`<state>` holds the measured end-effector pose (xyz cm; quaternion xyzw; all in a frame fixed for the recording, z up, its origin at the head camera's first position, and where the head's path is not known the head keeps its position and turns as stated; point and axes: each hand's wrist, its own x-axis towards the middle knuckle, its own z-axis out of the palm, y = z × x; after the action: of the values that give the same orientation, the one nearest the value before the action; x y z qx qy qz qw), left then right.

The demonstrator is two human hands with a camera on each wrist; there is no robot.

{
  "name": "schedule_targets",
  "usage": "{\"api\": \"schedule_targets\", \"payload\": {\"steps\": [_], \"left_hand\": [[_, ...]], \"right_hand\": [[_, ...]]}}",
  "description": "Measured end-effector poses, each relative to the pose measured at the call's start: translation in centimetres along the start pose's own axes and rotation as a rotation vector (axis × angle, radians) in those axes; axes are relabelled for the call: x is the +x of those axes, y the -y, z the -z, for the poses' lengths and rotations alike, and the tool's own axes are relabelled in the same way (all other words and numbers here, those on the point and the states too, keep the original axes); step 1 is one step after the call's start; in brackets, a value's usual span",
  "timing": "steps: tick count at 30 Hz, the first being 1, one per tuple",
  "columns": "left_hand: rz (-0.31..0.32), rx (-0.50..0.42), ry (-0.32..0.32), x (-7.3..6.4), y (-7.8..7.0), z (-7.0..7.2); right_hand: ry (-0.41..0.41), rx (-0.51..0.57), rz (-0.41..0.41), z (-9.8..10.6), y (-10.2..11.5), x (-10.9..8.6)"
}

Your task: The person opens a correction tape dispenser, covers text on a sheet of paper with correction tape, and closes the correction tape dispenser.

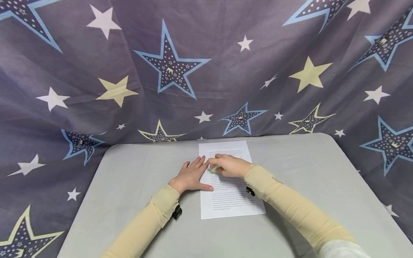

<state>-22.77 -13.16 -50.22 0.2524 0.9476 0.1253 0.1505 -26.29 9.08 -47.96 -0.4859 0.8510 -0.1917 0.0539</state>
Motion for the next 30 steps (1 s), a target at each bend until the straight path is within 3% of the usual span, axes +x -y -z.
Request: {"api": "schedule_targets", "payload": {"steps": [8, 30], "left_hand": [[0.007, -0.019, -0.006, -0.07, 0.13, 0.06], [0.009, -0.009, 0.009, -0.03, 0.27, -0.35]], "right_hand": [[0.011, -0.067, -0.02, 0.36, 0.67, 0.19], [0.036, -0.059, -0.028, 0.5, 0.51, -0.03]]}}
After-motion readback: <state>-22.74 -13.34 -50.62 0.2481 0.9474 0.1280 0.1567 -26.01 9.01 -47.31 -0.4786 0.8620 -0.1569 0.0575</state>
